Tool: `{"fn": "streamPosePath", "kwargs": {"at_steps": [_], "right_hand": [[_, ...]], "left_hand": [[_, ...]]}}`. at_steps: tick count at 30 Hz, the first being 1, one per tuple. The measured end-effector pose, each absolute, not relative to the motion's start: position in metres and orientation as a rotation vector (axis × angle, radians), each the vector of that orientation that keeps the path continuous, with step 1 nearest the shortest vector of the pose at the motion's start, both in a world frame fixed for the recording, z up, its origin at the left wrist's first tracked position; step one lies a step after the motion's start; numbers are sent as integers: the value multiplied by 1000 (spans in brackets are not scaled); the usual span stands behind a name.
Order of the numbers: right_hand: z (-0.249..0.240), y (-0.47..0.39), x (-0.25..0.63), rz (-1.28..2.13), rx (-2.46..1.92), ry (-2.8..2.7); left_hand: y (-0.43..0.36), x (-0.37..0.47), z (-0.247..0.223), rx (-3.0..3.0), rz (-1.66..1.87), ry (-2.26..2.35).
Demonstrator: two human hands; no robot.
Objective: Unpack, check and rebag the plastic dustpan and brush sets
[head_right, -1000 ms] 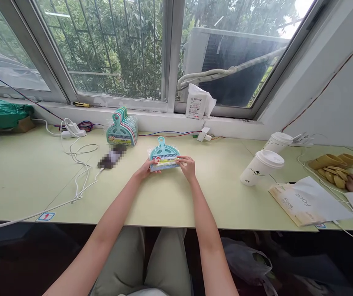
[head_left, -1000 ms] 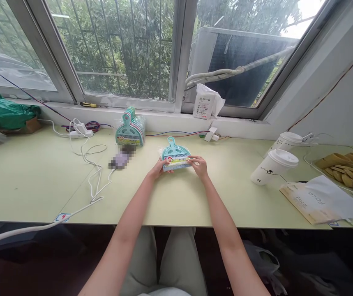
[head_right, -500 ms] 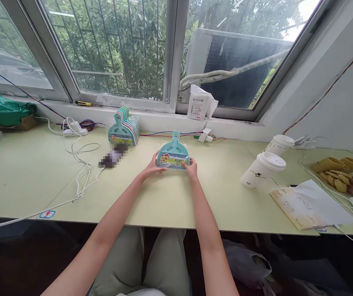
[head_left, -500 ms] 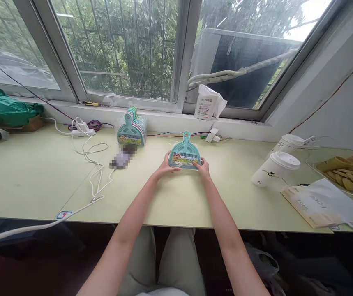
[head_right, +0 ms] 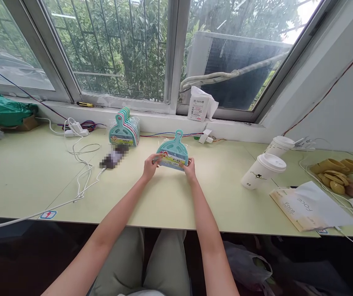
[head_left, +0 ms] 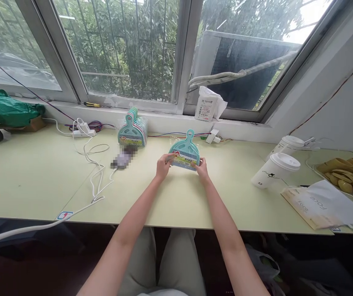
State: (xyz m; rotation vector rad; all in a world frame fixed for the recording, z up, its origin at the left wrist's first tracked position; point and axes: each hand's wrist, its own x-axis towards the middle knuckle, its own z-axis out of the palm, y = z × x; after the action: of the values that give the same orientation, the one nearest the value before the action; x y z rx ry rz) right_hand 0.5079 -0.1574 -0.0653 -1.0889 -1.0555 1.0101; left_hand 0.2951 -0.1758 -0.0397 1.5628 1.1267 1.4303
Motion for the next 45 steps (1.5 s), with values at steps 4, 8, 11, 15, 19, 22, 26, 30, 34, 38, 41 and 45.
{"fn": "streamPosePath", "kwargs": {"at_steps": [4,8,11,15,19,22,26,30,34,38,41,45], "right_hand": [[-69,-156,504,970,-1137,-1083],[-72,-154,505,889,-1168,-1154],[-71,-155,504,828,-1186,-1267],[-67,-160,502,692,-1231,-1286],[-66,-161,496,569,-1284,-1313],[-69,-157,483,573,-1291,-1346],[-73,-142,453,587,-1313,-1418],[-73,-121,411,523,-1294,-1518],[-73,-100,365,499,-1256,-1563],[-70,-84,332,474,-1227,-1579],[-65,-73,317,434,-1207,-1574],[-56,-64,289,411,-1135,-1575]], "left_hand": [[-178,293,-39,1412,1529,1274],[-169,285,-43,1635,1305,1554],[-154,270,-35,1849,1071,1630],[-125,217,1,2100,812,1757],[-94,124,31,2183,596,2210],[-79,55,27,2141,358,2456],[-65,1,0,2070,214,2538],[-46,-13,-21,1974,269,2519],[-27,-6,-31,1958,451,2447],[-13,-3,-35,1894,626,2399],[-7,-7,-36,1846,707,2389],[0,-11,-37,1850,721,2391]]}}
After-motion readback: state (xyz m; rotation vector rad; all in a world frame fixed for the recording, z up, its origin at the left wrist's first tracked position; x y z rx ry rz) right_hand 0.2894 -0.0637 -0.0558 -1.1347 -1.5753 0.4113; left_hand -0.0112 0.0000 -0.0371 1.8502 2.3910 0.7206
